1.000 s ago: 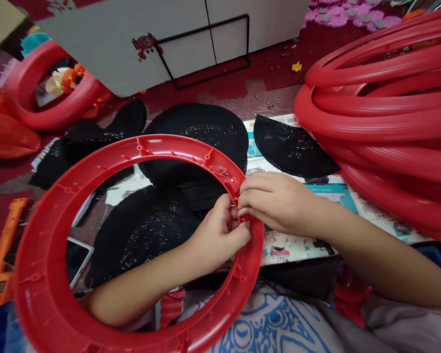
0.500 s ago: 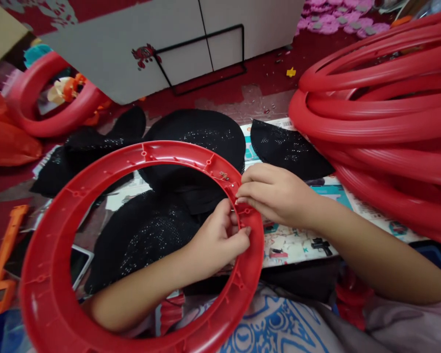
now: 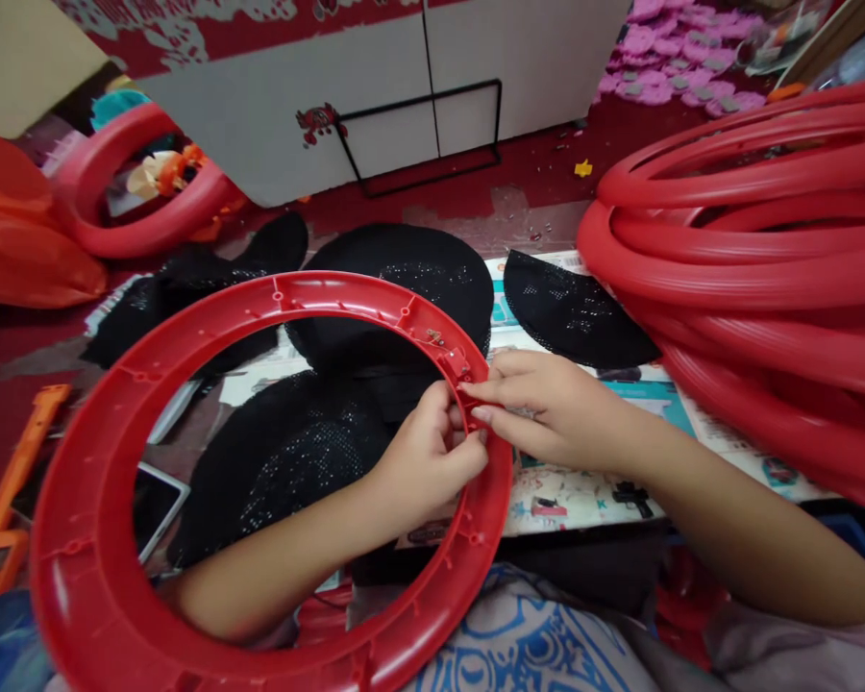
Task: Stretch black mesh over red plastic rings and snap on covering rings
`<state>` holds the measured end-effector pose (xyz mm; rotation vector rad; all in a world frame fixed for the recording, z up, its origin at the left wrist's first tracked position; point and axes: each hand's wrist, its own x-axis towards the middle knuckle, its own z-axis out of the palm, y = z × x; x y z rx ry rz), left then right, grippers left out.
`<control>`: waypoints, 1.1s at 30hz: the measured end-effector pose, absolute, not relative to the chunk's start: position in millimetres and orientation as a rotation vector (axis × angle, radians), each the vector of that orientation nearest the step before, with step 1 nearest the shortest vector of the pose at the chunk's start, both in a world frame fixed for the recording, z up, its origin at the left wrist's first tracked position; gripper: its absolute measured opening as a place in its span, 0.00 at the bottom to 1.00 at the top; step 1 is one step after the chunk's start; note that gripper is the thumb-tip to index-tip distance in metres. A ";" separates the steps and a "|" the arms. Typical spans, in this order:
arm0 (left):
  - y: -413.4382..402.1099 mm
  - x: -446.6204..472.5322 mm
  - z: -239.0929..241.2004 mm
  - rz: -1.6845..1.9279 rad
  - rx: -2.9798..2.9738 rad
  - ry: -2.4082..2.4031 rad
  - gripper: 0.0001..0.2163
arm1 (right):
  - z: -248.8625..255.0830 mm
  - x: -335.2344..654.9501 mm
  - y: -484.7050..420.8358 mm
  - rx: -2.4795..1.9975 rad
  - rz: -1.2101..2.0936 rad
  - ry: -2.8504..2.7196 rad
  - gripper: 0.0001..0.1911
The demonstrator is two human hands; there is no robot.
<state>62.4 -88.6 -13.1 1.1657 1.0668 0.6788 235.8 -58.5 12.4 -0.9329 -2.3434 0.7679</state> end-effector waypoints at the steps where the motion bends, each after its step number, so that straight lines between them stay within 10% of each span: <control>1: -88.5 61.8 -14.6 0.677 1.202 1.076 0.15 | 13.9 235.6 -58.9 -0.942 0.819 -2.344 0.13; 12: -89.2 57.8 -22.6 0.711 1.491 1.082 0.13 | 19.0 237.4 -66.9 -1.007 1.769 -1.794 0.13; 20: -85.2 56.9 -18.2 0.778 1.408 0.916 0.14 | 8.5 239.8 -60.4 -1.251 1.007 -1.564 0.15; 26: -77.9 48.9 -24.0 0.707 1.810 0.860 0.25 | -4.3 231.7 -55.8 -1.014 1.649 -1.333 0.24; 33: -68.7 50.0 -23.4 0.761 2.380 0.683 0.18 | 7.9 228.9 -57.7 -1.062 1.587 -0.968 0.26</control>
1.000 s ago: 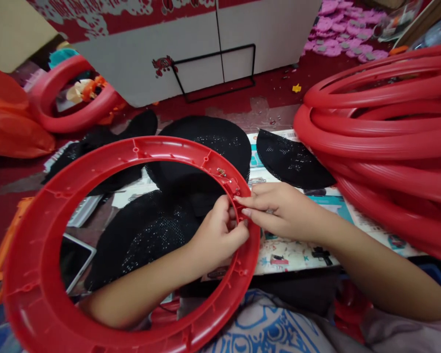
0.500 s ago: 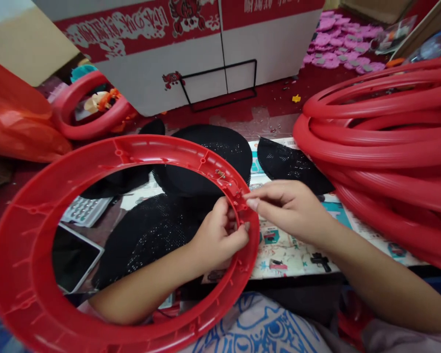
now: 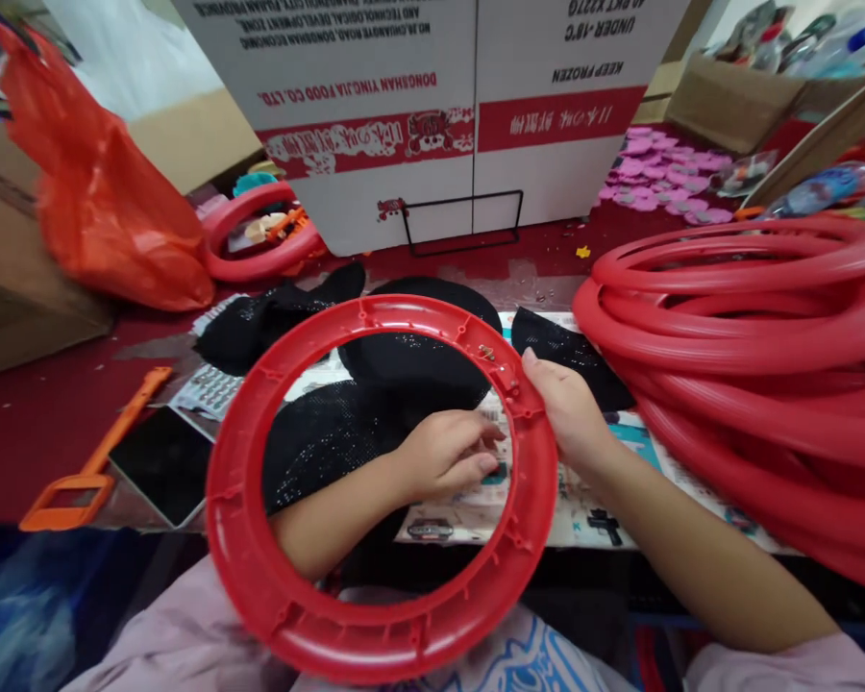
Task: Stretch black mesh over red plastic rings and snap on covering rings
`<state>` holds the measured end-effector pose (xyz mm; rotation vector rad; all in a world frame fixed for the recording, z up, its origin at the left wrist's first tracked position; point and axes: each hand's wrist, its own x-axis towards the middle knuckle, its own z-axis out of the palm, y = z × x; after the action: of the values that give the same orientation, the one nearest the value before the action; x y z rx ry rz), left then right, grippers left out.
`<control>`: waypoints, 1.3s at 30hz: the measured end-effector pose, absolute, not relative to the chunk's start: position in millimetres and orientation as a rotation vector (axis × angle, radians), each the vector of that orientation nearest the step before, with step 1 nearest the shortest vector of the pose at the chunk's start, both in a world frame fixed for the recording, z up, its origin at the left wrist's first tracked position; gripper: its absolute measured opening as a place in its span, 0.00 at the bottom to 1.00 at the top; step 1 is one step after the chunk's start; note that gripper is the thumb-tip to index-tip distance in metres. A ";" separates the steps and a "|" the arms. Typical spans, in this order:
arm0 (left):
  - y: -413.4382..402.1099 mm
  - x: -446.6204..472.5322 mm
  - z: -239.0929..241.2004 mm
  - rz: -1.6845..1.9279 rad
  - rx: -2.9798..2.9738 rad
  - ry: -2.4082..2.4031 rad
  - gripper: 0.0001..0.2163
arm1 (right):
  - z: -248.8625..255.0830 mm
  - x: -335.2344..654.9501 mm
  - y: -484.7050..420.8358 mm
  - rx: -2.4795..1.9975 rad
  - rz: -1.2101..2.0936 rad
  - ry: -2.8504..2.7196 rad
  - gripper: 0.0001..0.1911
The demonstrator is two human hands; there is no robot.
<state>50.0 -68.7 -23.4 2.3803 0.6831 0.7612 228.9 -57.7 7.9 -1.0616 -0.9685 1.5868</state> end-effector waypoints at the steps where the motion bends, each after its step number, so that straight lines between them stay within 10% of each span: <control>1: -68.4 51.8 -23.5 0.761 2.444 0.687 0.16 | 9.2 230.9 -55.5 -1.068 1.572 -0.900 0.26; 14: -84.2 56.6 -1.4 0.321 2.926 0.958 0.06 | -3.5 252.7 -20.2 -0.954 1.471 -0.554 0.20; 26: -156.6 -19.3 17.8 -0.257 2.350 1.755 0.27 | -17.4 257.3 -2.7 -0.930 1.408 -0.390 0.11; 30: -171.1 -33.2 9.8 -0.111 2.391 1.672 0.08 | -22.8 259.8 -1.5 -0.997 1.382 -0.426 0.12; 39: -194.4 -52.3 58.4 0.276 1.913 1.258 0.12 | -35.2 266.3 4.6 -1.228 1.274 -0.717 0.16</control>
<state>-52.3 -194.4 58.4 1.9135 1.2584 0.2760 266.3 4.6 -35.2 -1.2276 -0.7172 1.2742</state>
